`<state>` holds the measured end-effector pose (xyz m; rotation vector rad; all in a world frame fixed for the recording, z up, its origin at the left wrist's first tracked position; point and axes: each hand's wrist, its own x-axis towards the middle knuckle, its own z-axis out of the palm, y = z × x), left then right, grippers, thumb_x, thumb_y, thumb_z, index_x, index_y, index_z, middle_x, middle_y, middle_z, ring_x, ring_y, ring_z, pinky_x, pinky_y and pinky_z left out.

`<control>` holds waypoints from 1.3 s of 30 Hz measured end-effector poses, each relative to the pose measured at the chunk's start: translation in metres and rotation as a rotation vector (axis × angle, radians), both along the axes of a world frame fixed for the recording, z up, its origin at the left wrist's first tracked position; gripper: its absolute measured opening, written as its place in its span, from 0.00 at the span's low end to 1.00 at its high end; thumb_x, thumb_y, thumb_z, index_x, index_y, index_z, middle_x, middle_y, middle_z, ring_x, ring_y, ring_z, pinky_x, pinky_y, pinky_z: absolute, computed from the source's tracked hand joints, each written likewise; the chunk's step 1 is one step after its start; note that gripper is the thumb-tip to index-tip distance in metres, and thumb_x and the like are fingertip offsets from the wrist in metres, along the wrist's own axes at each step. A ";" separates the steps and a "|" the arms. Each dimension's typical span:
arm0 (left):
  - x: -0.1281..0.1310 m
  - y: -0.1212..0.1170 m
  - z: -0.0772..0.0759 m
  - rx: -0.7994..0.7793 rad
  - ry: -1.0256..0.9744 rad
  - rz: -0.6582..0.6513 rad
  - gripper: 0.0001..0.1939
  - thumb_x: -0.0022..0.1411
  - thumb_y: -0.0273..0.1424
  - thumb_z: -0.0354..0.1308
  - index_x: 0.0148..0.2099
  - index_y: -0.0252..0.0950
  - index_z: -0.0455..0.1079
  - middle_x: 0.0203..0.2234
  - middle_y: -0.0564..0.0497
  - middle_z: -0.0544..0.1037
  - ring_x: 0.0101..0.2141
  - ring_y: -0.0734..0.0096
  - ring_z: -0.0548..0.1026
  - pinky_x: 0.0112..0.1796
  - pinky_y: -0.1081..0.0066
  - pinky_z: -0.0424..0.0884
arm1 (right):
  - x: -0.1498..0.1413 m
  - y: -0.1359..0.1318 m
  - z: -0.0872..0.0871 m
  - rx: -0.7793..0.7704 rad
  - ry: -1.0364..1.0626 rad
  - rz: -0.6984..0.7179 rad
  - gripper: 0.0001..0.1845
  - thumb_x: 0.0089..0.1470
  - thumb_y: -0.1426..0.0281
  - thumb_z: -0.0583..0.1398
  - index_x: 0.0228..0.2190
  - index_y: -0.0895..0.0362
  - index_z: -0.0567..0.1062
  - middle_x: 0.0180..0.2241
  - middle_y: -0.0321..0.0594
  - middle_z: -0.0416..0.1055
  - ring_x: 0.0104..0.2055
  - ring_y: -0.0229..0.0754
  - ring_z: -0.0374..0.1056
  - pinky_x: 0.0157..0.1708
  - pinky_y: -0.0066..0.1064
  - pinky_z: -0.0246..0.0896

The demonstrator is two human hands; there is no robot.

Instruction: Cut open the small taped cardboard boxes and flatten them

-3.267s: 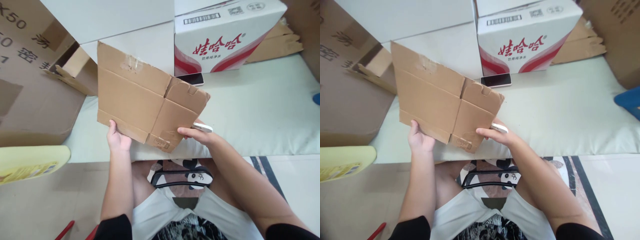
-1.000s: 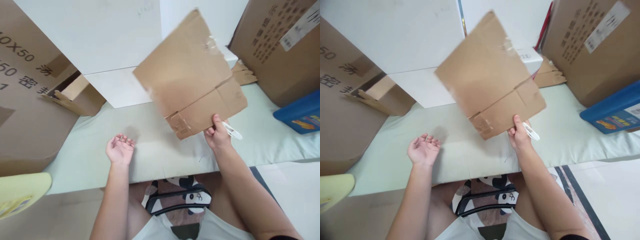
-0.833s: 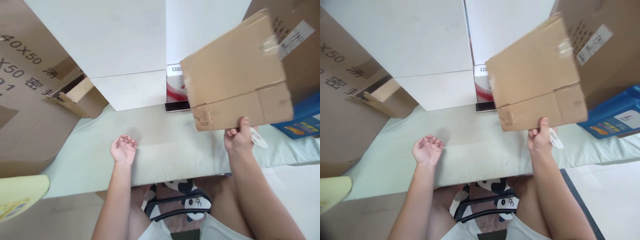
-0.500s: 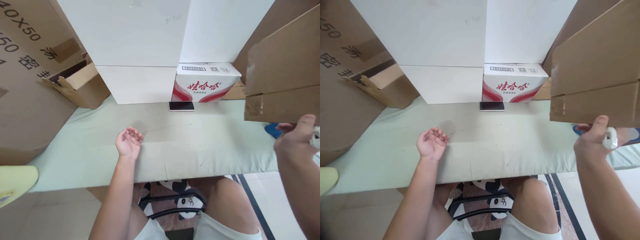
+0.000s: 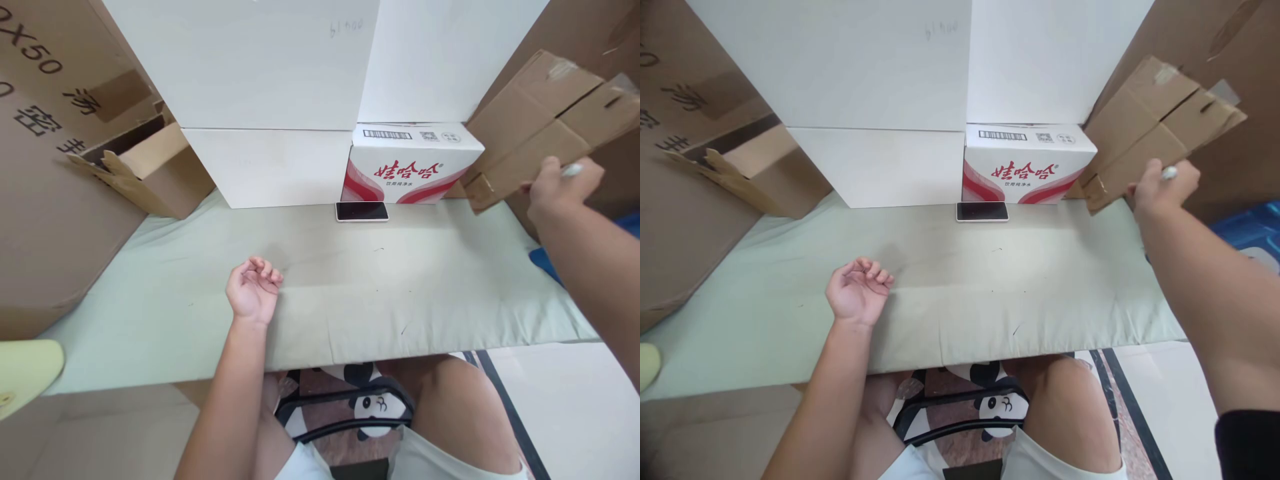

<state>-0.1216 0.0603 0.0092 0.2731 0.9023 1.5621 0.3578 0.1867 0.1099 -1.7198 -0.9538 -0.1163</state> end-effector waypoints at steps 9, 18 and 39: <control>-0.001 0.002 0.001 0.010 0.001 0.013 0.09 0.53 0.35 0.56 0.24 0.36 0.66 0.17 0.56 0.59 0.18 0.75 0.63 0.24 0.72 0.67 | -0.009 0.034 0.005 -0.297 0.235 -0.064 0.22 0.67 0.68 0.50 0.28 0.72 0.71 0.38 0.81 0.73 0.36 0.51 0.80 0.26 0.40 0.62; 0.000 -0.004 0.008 0.022 -0.024 0.039 0.09 0.51 0.36 0.56 0.25 0.36 0.64 0.17 0.57 0.58 0.18 0.77 0.62 0.25 0.74 0.64 | -0.084 0.019 -0.016 -0.435 0.137 0.272 0.04 0.65 0.76 0.55 0.37 0.56 0.68 0.33 0.49 0.80 0.19 0.30 0.68 0.24 0.25 0.59; -0.039 -0.033 -0.012 0.175 0.963 0.152 0.28 0.60 0.42 0.53 0.18 0.39 0.42 0.14 0.58 0.44 0.18 0.80 0.45 0.23 0.68 0.41 | -0.456 0.023 0.005 -0.422 -0.413 1.404 0.15 0.55 0.74 0.59 0.44 0.51 0.68 0.40 0.37 0.79 0.32 0.41 0.73 0.38 0.36 0.69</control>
